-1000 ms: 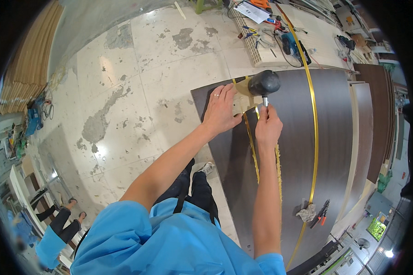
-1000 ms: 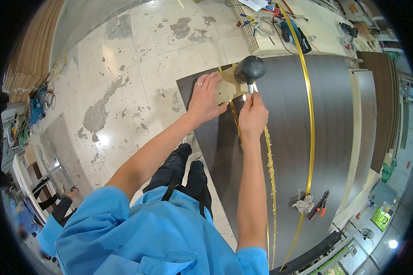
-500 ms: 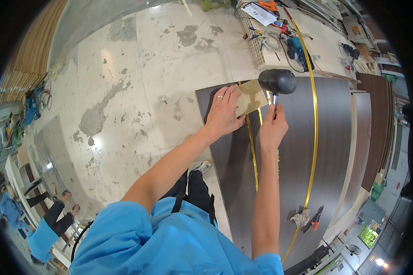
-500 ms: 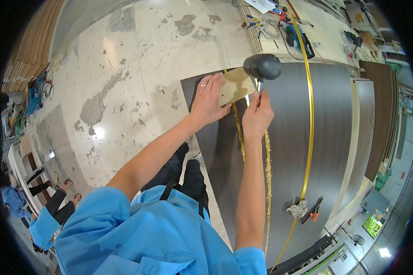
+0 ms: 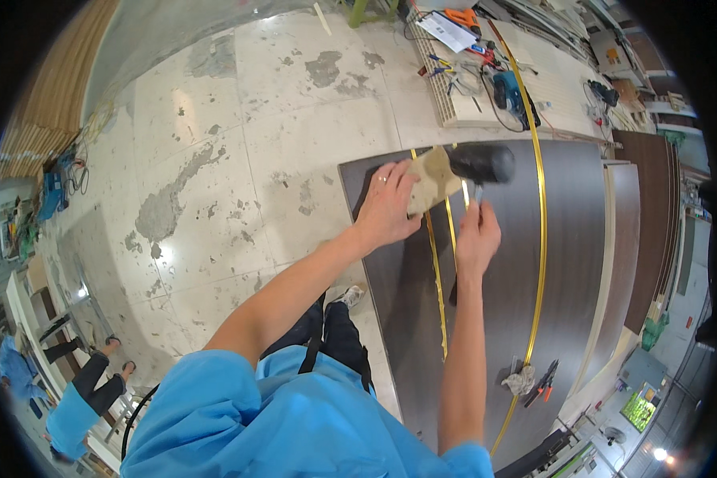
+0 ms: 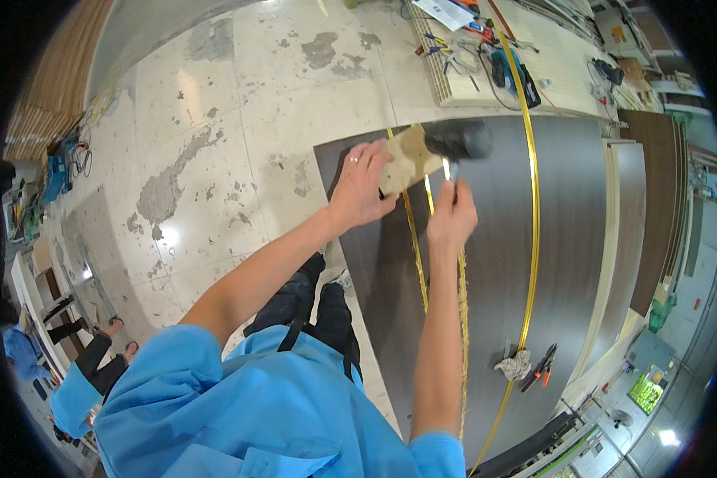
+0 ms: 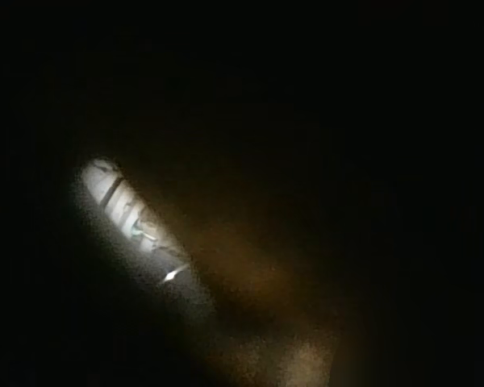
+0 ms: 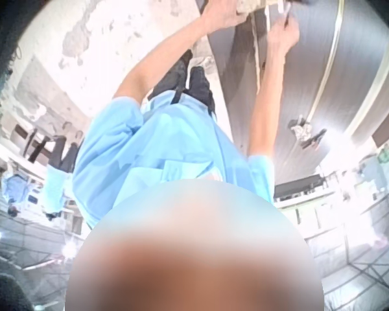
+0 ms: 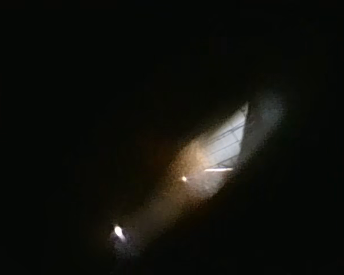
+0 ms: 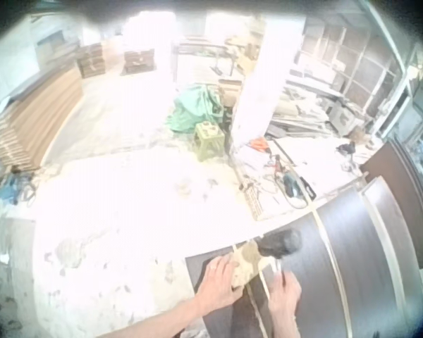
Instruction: The person uses a rubber mallet and a wooden block to tap thin gold-colored strips into grooves on a large dark wood panel. They repeatedly hammer along the strips and occasionally remove excess material by hand.
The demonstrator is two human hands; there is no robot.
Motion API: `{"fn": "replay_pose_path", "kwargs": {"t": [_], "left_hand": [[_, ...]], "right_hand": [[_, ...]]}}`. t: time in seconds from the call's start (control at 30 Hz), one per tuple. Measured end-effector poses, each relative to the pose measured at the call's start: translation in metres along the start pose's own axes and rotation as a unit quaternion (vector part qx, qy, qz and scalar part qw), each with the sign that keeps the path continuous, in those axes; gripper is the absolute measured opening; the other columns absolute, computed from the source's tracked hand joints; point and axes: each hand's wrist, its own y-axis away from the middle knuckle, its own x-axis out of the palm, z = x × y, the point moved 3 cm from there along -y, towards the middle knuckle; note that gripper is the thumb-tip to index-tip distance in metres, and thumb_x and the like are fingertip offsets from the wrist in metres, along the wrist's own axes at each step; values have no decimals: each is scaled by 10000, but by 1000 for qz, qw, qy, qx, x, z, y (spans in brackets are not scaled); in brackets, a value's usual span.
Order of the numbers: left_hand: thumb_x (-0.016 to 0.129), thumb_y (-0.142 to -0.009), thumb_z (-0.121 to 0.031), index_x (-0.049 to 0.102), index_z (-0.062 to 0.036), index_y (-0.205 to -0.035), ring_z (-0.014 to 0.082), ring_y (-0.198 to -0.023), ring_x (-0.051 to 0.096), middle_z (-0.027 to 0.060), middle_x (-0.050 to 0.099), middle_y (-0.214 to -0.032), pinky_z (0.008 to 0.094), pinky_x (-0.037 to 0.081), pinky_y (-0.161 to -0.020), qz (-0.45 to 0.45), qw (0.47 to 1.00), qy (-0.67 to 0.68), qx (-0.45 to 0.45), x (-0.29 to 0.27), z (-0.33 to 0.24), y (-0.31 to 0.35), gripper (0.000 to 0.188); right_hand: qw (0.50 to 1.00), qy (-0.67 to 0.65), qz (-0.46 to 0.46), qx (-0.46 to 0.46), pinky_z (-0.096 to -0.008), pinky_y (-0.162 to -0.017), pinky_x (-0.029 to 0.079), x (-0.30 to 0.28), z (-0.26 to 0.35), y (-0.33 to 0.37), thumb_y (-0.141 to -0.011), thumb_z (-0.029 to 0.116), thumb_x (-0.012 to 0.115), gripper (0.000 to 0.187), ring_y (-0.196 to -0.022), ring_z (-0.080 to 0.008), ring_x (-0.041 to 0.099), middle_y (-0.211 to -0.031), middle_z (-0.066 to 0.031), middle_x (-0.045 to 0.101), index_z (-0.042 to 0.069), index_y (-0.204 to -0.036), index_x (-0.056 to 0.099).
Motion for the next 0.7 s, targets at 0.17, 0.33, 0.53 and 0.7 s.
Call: {"fn": "replay_pose_path", "kwargs": {"t": [0.17,0.33,0.53,0.7], "left_hand": [[882,-710,-196,545,0,-1375,477,-1429,421,249,452,-1547,553,373,-1213,10,1000,-5,15,6,-11,7,771],[890,-710,-197,561,-20,-1372,482,-1451,407,248,427,-1571,557,386,-1214,49,997,-4,66,16,-23,19,760],[900,-696,-185,563,-23,-1370,483,-1456,407,249,453,-1558,553,396,-1212,55,993,28,96,20,-23,20,771],[887,-710,-208,549,4,-1389,464,-1461,408,268,445,-1553,531,364,-1247,69,995,32,66,30,-23,-1,788]], "right_hand": [[998,-53,-36,9,-346,-623,416,-28,-28,31,-1099,212,589,272,-661,-125,452,-698,-29,503,-20,-965,635],[996,-63,-34,58,-320,-604,388,-33,-43,59,-1101,201,593,248,-653,-102,440,-702,-8,494,-14,-999,661],[993,-94,-56,56,-302,-603,382,-33,-47,73,-1105,190,594,245,-656,-87,438,-704,9,498,-31,-1098,699],[990,-110,-75,52,-307,-604,387,-39,-42,53,-1104,180,601,261,-656,-97,440,-709,4,513,-45,-1173,712]]}}
